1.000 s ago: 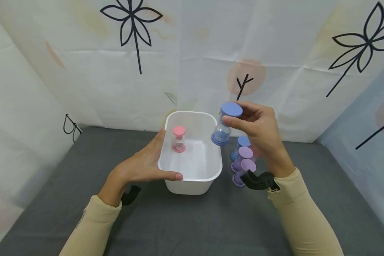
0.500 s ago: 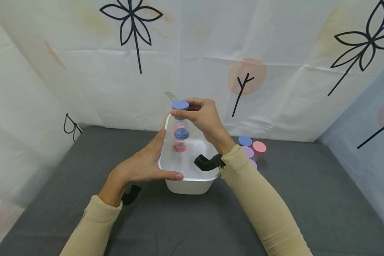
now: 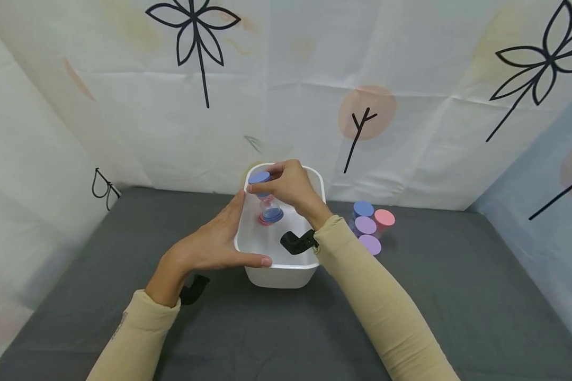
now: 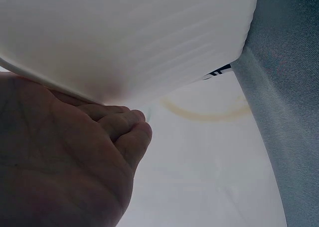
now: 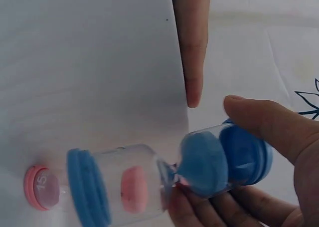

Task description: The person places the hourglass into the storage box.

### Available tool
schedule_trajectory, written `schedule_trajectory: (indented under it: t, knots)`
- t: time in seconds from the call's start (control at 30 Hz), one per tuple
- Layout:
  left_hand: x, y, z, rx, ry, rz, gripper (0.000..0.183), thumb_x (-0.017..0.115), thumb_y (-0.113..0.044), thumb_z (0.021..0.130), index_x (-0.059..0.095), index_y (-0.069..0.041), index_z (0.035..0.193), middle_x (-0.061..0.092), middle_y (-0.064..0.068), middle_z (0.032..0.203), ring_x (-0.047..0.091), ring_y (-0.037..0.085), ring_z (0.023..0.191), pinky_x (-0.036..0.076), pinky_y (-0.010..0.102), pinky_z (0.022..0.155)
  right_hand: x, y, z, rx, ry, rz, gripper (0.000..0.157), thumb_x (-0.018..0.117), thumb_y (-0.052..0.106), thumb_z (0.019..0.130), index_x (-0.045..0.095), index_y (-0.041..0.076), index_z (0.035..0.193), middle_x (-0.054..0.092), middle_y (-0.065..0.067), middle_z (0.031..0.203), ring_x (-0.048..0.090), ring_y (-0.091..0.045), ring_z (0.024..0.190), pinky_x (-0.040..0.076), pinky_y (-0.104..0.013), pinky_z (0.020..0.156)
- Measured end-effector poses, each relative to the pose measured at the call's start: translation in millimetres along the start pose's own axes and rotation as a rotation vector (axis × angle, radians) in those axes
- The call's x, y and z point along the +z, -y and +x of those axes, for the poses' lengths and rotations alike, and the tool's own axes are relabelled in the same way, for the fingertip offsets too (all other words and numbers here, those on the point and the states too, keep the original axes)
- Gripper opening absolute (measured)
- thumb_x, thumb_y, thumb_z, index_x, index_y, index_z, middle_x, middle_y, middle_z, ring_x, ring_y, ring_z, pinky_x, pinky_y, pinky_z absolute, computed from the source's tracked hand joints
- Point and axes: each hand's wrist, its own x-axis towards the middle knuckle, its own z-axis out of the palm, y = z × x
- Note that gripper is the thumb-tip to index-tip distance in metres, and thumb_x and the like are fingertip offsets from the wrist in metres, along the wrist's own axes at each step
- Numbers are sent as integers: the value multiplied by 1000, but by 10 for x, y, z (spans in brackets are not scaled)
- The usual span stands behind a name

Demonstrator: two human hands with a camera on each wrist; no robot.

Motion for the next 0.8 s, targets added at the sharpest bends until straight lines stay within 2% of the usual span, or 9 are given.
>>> schedule_trajectory:
  t: [0.17,0.37,0.53,0.6,0.8]
  knots:
    - [-3,-3,-11,-43,17,2,139,83,-64,73,-18,-23,160,-3,0,168,28,23,145,38,47,110,21,-44,3,16,51,-112,29,93,18,72,79,6,95,73,-3,84,67,-16,81,52,-28,71]
    - [-3,-8,-13,-76,31,24,139,81,-67,73,-18,-22,160,-8,0,168,21,25,149,34,51,113,21,-68,-3,32,65,-174,29,93,21,72,79,7,94,73,0,82,68,-16,82,51,-30,73]
    - [-3,-8,-11,-58,26,22,137,81,-66,74,-19,-27,159,-8,-4,168,23,23,148,35,51,112,10,-81,-14,56,101,-214,27,92,25,73,79,9,91,74,1,83,64,-18,88,50,-33,77]
    - [0,-2,-7,-44,20,14,135,81,-65,74,-19,-30,159,-6,-6,167,28,22,145,37,50,111,7,-84,-21,63,129,-232,27,92,25,74,79,9,90,74,1,82,63,-18,87,50,-33,76]
    - [3,6,1,-22,12,-8,134,82,-64,75,-16,-29,160,1,-3,168,38,22,137,41,47,106,23,-104,-5,83,202,-333,25,92,23,75,79,5,87,72,-1,74,57,-15,73,44,-28,64]
